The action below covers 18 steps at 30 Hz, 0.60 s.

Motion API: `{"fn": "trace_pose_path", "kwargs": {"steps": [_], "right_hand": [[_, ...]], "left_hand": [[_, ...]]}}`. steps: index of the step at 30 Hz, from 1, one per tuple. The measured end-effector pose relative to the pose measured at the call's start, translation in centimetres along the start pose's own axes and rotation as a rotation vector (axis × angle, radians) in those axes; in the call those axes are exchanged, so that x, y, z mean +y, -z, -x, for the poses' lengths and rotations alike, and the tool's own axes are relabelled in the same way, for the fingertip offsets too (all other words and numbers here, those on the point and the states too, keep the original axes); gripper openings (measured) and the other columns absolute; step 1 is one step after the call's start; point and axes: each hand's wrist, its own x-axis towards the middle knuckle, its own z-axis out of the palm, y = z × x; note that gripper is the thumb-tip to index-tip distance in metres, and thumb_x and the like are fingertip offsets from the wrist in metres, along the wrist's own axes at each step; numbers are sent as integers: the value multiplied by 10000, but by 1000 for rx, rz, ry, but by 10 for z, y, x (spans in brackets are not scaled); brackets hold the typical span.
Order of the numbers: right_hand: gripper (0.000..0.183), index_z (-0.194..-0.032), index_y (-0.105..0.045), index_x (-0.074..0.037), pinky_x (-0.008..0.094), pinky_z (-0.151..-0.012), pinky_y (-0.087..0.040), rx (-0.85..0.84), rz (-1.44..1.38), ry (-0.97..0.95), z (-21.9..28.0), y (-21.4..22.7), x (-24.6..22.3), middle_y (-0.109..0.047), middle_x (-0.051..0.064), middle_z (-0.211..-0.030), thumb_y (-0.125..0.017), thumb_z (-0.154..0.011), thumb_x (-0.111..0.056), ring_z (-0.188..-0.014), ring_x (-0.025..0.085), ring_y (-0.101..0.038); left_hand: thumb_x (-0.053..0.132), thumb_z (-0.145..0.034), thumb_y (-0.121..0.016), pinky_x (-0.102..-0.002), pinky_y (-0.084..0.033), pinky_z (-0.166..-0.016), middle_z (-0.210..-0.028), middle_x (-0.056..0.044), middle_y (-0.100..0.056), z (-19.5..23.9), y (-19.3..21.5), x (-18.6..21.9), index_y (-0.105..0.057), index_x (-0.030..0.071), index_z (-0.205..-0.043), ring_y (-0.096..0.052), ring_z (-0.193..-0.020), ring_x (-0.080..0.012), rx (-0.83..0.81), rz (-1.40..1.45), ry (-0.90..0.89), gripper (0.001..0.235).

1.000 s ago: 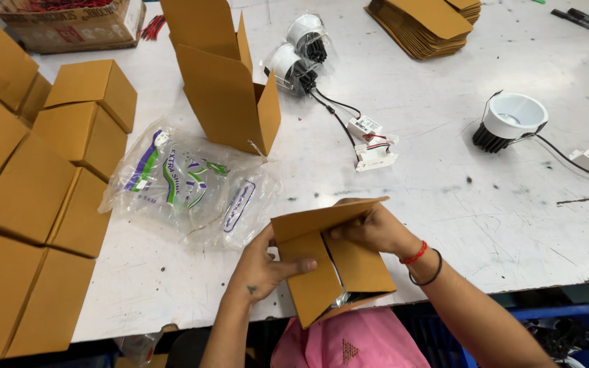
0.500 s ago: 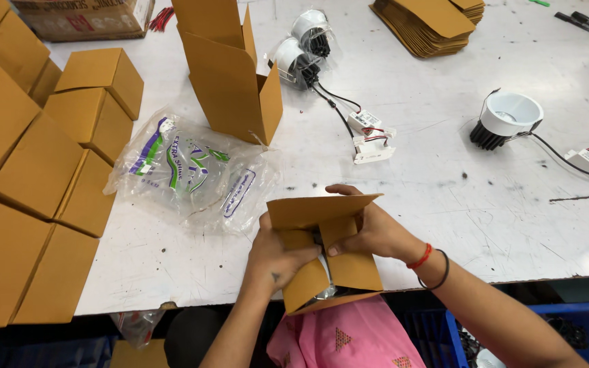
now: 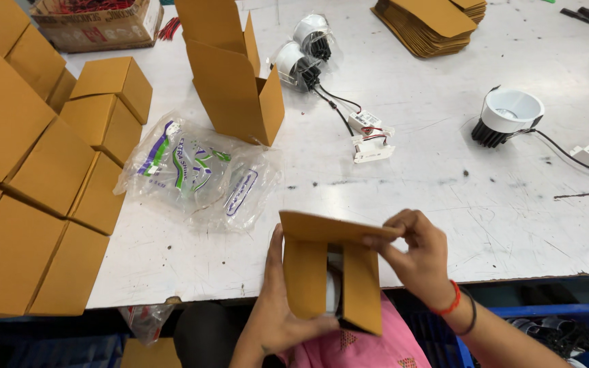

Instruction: The person wraps LED light fixtures in plastic bags and places them into small cardboard boxes. They fold the boxes closed and stack them on a pile. The person repeats this process for multiple units at a packing station.

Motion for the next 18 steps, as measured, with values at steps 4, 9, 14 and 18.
{"fn": "trace_pose_path", "kwargs": {"steps": [4, 9, 14, 18], "right_hand": [[243, -829, -538, -18, 253, -797, -575, 18, 22, 57, -28, -11, -1, -716, 93, -931, -771, -891, 14, -895, 125, -688], [172, -909, -685, -32, 286, -773, -579, -138, 316, 234, -37, -20, -29, -748, 72, -921, -825, -810, -49, -849, 170, -729], [285, -1091, -728, -50, 382, -935, -558, -440, 454, 463, -48, -37, -38, -735, 96, -1158, -805, -830, -134, -1098, 286, -689], [412, -1116, -742, -102, 376, -953, -541, -742, 447, 109, -72, -46, -33, -724, 84, -1213, -838, -747, -257, -1114, 281, -674]], "left_hand": [[264, -764, -779, -365, -508, -1006, -1360, -219, -608, -10, -7, -14, -109, 33, -1709, -596, -1152, -285, 120, 301, 237, 1182], [166, -940, -560, -285, -483, -1002, -1307, -170, -709, -28, -19, -30, -481, -5, -1513, -658, -1138, -192, 383, 446, 438, 604], [190, -873, -517, -311, -484, -1007, -1287, -172, -717, -21, -23, -36, -523, 35, -1449, -675, -1162, -219, 336, 200, 577, 597], [174, -765, -559, -349, -410, -1087, -1506, -170, -482, -22, -17, -37, -298, 73, -1565, -494, -1358, -259, 188, 353, 552, 847]]}}
